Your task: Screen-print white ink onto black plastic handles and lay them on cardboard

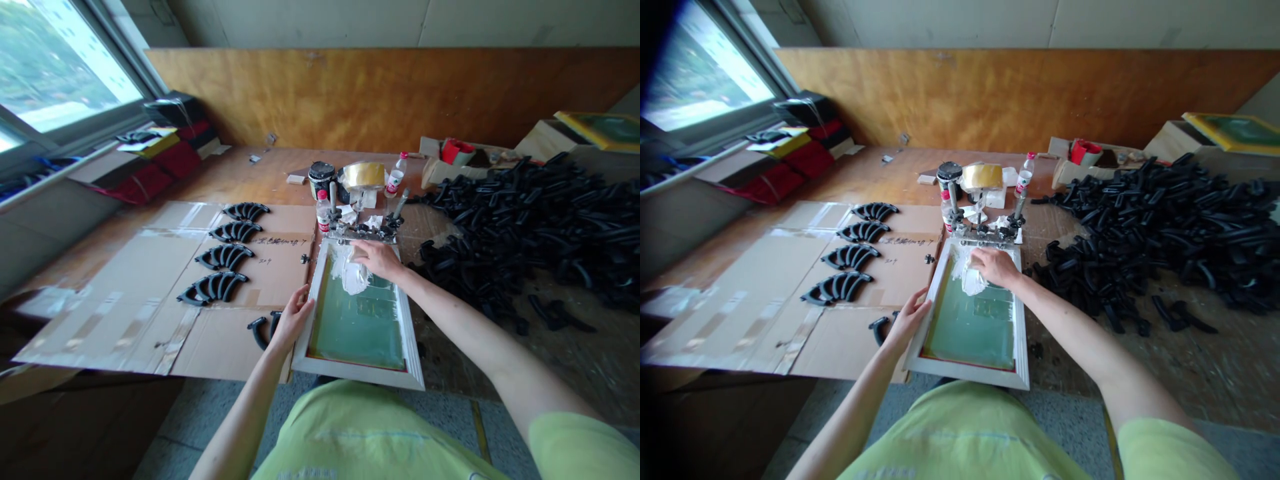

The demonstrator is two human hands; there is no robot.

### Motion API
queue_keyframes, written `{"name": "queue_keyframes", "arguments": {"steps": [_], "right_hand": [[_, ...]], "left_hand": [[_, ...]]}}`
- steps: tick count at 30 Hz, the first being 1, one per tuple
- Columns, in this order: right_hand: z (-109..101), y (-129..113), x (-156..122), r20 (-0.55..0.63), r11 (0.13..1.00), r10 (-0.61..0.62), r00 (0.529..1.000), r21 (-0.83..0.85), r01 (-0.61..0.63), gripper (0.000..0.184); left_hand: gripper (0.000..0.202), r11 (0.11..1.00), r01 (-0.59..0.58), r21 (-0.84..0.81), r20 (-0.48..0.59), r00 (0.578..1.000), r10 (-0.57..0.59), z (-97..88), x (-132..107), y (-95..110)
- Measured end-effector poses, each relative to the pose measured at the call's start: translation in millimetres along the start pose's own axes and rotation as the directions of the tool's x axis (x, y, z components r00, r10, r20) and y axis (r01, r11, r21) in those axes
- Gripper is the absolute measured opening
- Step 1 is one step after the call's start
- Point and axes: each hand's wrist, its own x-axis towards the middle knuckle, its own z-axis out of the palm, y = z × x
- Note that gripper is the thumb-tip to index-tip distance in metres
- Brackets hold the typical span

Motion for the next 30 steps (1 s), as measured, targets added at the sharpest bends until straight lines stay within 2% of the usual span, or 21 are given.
{"name": "queue_keyframes", "arguments": {"steps": [3, 5, 6, 8, 10, 11, 12, 14, 15, 17, 19, 20, 21, 22, 24, 25, 26, 27, 28, 29, 30], "right_hand": [[-24, 21, 34, -0.076, 0.982, 0.187, 0.979, -0.018, -0.189, 0.051], [-39, 46, 38, -0.151, 0.952, 0.304, 0.941, 0.026, -0.304, 0.049], [-45, 60, 33, -0.196, 0.927, 0.374, 0.906, 0.071, -0.368, 0.043], [-47, 85, 12, -0.261, 0.850, 0.527, 0.809, 0.162, -0.501, 0.033], [-35, 99, -15, -0.253, 0.777, 0.630, 0.735, 0.201, -0.596, 0.026], [-24, 100, -29, -0.220, 0.765, 0.644, 0.732, 0.200, -0.613, 0.023], [-11, 96, -40, -0.169, 0.780, 0.624, 0.763, 0.190, -0.596, 0.020], [16, 80, -57, -0.055, 0.868, 0.482, 0.874, 0.164, -0.469, 0.019], [27, 68, -62, -0.017, 0.915, 0.383, 0.923, 0.142, -0.377, 0.021], [43, 40, -68, -0.002, 0.969, 0.235, 0.972, 0.080, -0.234, 0.021], [49, 6, -70, -0.065, 0.980, 0.201, 0.978, 0.022, -0.200, 0.014], [50, -12, -71, -0.103, 0.981, 0.192, 0.976, 0.010, -0.192, 0.012], [51, -29, -73, -0.125, 0.988, 0.155, 0.980, 0.011, -0.155, 0.012], [51, -45, -75, -0.118, 0.997, 0.080, 0.990, 0.023, -0.078, 0.013], [51, -62, -80, -0.040, 0.990, -0.115, 0.993, 0.074, 0.118, 0.016], [50, -61, -83, -0.004, 0.980, -0.171, 0.985, 0.099, 0.170, 0.017], [46, -52, -87, 0.013, 0.981, -0.165, 0.986, 0.107, 0.163, 0.020], [41, -35, -92, 0.003, 0.992, -0.091, 0.996, 0.085, 0.091, 0.024], [33, -11, -97, -0.031, 0.998, 0.038, 0.999, 0.043, -0.037, 0.030], [25, 17, -104, -0.080, 0.981, 0.189, 0.979, -0.026, -0.192, 0.036], [16, 47, -112, -0.143, 0.930, 0.338, 0.930, -0.099, -0.353, 0.039]], "left_hand": [[0.071, 0.999, -0.017, -0.041, 0.033, 0.999, 0.018, -3.5, -11, 35], [0.061, 0.996, -0.063, -0.055, 0.026, 0.998, 0.065, -3.9, -14, 62], [0.056, 0.992, -0.103, -0.071, 0.014, 0.994, 0.104, -2.7, -13, 75], [0.052, 0.963, -0.228, -0.143, -0.025, 0.974, 0.226, 2.6, -7, 102], [0.050, 0.907, -0.351, -0.234, -0.064, 0.936, 0.346, 10.9, 2, 126], [0.050, 0.885, -0.382, -0.267, -0.076, 0.924, 0.376, 15.5, 7, 135], [0.050, 0.873, -0.392, -0.290, -0.089, 0.919, 0.384, 20.1, 11, 142], [0.051, 0.866, -0.383, -0.321, -0.141, 0.924, 0.356, 29.6, 16, 143], [0.052, 0.865, -0.375, -0.334, -0.171, 0.926, 0.335, 34.7, 16, 137], [0.055, 0.895, -0.290, -0.340, -0.137, 0.956, 0.258, 46.7, 11, 112], [0.059, 0.954, -0.055, -0.294, 0.045, 0.996, 0.071, 60.8, 1, 76], [0.061, 0.964, 0.086, -0.253, 0.149, 0.988, -0.049, 67.5, -5, 57], [0.061, 0.953, 0.188, -0.236, 0.210, 0.968, -0.139, 73.0, -12, 39], [0.060, 0.938, 0.253, -0.238, 0.231, 0.953, -0.198, 76.1, -18, 22], [0.054, 0.918, 0.289, -0.273, 0.185, 0.952, -0.244, 70.4, -26, -3], [0.052, 0.920, 0.277, -0.277, 0.136, 0.959, -0.247, 59.9, -28, -13], [0.051, 0.929, 0.263, -0.260, 0.068, 0.965, -0.254, 44.1, -29, -22], [0.050, 0.943, 0.246, -0.225, -0.001, 0.967, -0.253, 23.3, -29, -31], [0.050, 0.956, 0.235, -0.176, -0.109, 0.961, -0.256, -1.3, -27, -41], [0.050, 0.961, 0.252, -0.116, -0.235, 0.933, -0.273, -28.0, -25, -52], [0.049, 0.957, 0.285, -0.052, -0.330, 0.900, -0.286, -55.0, -23, -65]]}}
